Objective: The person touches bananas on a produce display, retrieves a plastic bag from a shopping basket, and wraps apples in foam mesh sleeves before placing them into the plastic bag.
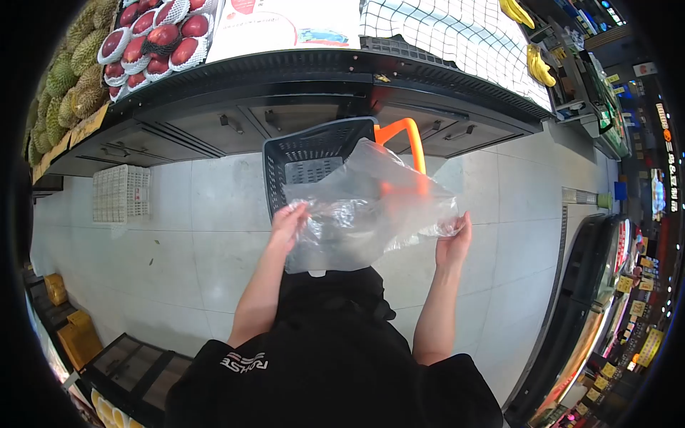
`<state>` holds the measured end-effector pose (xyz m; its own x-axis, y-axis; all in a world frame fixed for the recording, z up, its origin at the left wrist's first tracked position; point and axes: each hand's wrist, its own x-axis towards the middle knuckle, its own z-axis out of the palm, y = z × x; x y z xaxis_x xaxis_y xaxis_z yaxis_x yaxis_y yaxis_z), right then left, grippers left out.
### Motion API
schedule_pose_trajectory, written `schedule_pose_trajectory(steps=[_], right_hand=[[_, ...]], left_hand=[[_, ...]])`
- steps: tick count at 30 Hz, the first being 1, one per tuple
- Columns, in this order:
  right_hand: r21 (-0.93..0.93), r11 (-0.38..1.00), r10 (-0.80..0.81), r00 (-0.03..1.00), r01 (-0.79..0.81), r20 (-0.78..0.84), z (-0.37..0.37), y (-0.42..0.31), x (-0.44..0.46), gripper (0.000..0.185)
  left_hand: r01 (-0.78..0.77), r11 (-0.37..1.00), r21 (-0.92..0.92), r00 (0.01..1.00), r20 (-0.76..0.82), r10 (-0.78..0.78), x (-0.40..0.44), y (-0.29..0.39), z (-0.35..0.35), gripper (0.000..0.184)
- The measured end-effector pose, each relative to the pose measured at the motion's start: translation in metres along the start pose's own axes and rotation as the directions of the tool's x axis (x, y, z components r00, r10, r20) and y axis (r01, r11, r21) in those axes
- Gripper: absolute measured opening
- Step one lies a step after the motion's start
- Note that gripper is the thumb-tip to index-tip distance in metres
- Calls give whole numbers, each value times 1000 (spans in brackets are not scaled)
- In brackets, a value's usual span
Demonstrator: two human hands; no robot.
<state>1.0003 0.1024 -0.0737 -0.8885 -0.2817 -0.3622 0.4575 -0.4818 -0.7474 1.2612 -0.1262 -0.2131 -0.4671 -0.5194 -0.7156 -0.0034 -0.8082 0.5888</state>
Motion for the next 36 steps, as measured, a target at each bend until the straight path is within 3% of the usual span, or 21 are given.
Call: schedule_pose_trajectory(steps=[2, 3, 5, 6, 8, 9, 11, 12, 14, 16, 18, 19, 21, 24, 26, 28, 30, 31, 33, 34, 36], right_hand=[[-269, 960, -76, 996, 84, 42, -34, 0, 8, 29], [-261, 963, -59, 997, 70, 50, -50, 5, 13, 29], [-641, 767, 73, 996, -30, 42, -71, 21, 22, 17], [-636, 771, 98, 993, -39, 58, -66, 31, 20, 17], [-900, 360, -74, 969, 247, 236, -35, 54, 3, 21], [-883, 382, -4, 956, 273, 294, -15, 60, -4, 25], [-701, 650, 110, 877, 293, 468, 19, 85, -13, 20], [-623, 761, 225, 828, 179, 513, 42, 94, -25, 18], [-657, 731, 403, 660, 184, 634, 93, 102, -58, 22], [-520, 654, 371, 365, 550, 854, 134, 107, -91, 40], [-513, 583, 483, 239, 630, 842, 161, 110, -123, 49], [-553, 532, 591, 185, 641, 785, 164, 120, -128, 46], [-549, 609, 521, 234, 573, 821, 159, 144, -138, 32], [-723, 573, 673, 282, 385, 684, 151, 160, -142, 30], [-731, 590, 682, 272, 343, 679, 143, 178, -145, 34], [-726, 630, 651, 323, 274, 687, 148, 191, -154, 35], [-712, 619, 613, 363, 331, 702, 159, 205, -166, 36], [-722, 621, 604, 401, 307, 689, 168, 211, -173, 35], [-703, 625, 534, 471, 339, 702, 183, 229, -184, 32], [-692, 632, 520, 470, 349, 713, 187, 239, -188, 32], [-738, 510, 518, 526, 443, 674, 193, 260, -194, 33]], left_hand=[[-231, 971, 62, 973, 37, 229, -12, 35, -19, 14], [-287, 957, 47, 958, 13, 287, -20, 53, -28, 13], [-356, 933, 41, 933, -38, 358, -44, 80, -43, 13], [-448, 893, 43, 890, -68, 450, -59, 92, -48, 15], [-553, 831, 57, 823, -123, 555, -86, 106, -51, 17], [-580, 806, 116, 793, -144, 592, -99, 105, -48, 19], [-585, 782, 214, 763, -181, 621, -122, 94, -34, 21], [-569, 783, 253, 762, -196, 617, -132, 85, -23, 21], [-600, 684, 415, 724, -84, 685, -137, 57, -10, 20], [-547, 651, 526, 734, -73, 676, -153, 47, 14, 17], [-598, 752, 276, 765, -82, 639, -150, 34, 16, 13], [-609, 657, 445, 727, -18, 686, -152, 35, 5, 10], [-594, 691, 412, 749, -30, 662, -154, 36, -7, 11], [-556, 714, 426, 787, -6, 617, -164, 47, -22, 12], [-608, 774, 179, 794, 127, 595, -165, 45, -35, 11], [-609, 773, 179, 793, 174, 584, -173, 51, -57, 11], [-477, 874, 89, 878, 93, 470, -179, 57, -85, 15], [-488, 868, 92, 872, 99, 479, -180, 59, -102, 15], [-515, 850, 110, 843, -112, 526, -180, 69, -142, 20], [-528, 842, 112, 837, -102, 538, -184, 75, -164, 20], [-504, 812, 295, 751, -315, 580, -192, 87, -212, 21]])
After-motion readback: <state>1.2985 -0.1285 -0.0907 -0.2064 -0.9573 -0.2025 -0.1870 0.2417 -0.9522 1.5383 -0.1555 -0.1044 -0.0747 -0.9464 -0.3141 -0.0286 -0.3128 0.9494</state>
